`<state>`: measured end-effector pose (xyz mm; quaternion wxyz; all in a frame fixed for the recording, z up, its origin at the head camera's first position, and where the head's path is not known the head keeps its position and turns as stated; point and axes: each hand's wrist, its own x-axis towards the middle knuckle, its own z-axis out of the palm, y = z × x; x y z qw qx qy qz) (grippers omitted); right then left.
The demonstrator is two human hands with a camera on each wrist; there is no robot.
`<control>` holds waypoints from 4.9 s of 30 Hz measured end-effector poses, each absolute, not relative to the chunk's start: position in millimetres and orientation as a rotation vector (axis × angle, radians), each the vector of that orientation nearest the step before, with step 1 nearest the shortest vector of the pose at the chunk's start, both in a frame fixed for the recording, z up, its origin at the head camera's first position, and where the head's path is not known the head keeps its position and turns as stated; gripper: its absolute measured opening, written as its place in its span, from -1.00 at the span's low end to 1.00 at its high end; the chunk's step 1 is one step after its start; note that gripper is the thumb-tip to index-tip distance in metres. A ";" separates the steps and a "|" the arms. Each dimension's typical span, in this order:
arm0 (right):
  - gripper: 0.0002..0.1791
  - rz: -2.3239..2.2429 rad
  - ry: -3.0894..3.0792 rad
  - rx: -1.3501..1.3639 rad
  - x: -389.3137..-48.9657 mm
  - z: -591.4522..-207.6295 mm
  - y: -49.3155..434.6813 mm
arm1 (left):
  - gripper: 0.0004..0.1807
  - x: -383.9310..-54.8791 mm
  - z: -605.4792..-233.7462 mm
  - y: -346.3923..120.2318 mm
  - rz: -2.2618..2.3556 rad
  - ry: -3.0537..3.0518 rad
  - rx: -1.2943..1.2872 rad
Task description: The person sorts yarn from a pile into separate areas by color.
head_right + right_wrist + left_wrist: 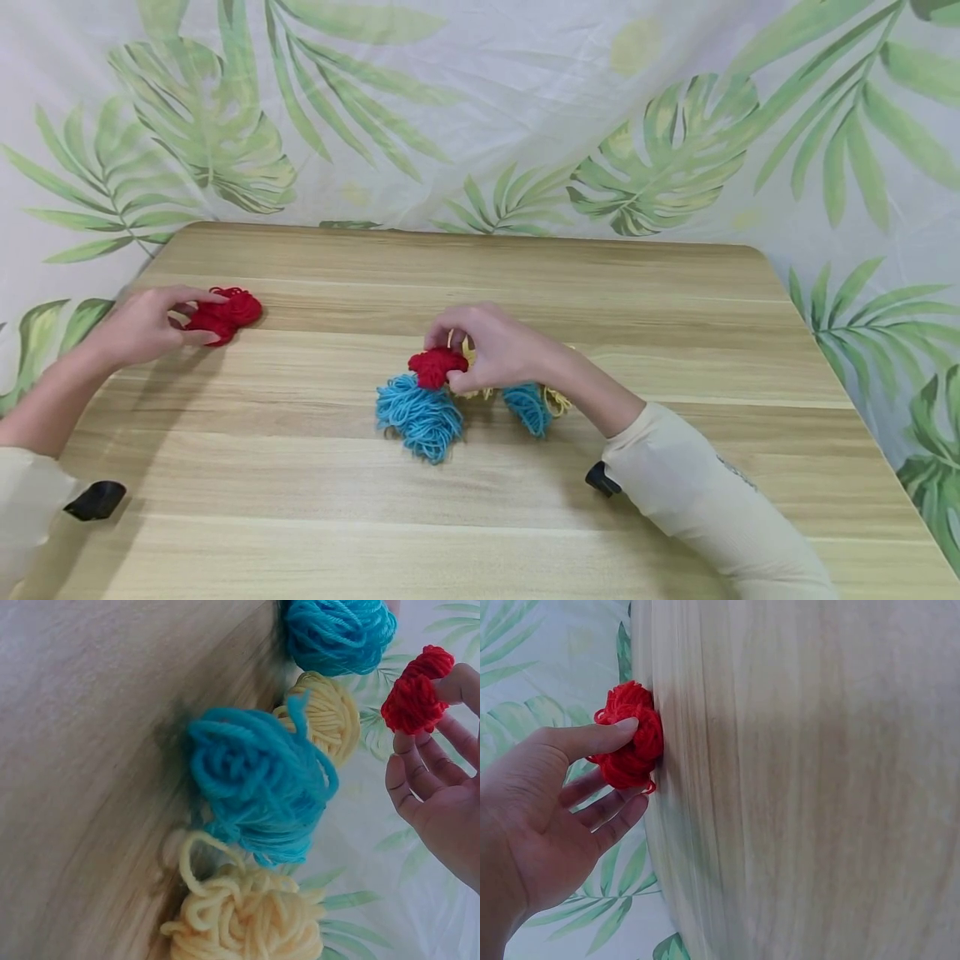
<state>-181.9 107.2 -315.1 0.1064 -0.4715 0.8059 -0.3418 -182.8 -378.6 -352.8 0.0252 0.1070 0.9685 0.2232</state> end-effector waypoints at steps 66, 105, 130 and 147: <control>-0.71 -1.060 2.314 -1.251 -203.9 -310.1 16.4 | -0.55 -179.4 -360.3 -380.6 0.814 3.076 0.396; -0.40 -1.110 2.221 -1.170 -219.8 -314.4 -39.3 | -0.55 -179.5 -359.0 -381.2 0.812 3.071 0.374; -0.53 -1.024 2.398 -1.248 -226.5 -324.2 -67.3 | -0.54 -179.1 -356.7 -380.0 0.780 3.064 0.364; -0.45 -1.047 2.333 -1.172 -233.1 -325.7 -77.4 | -0.56 -179.0 -357.9 -382.1 0.786 3.068 0.399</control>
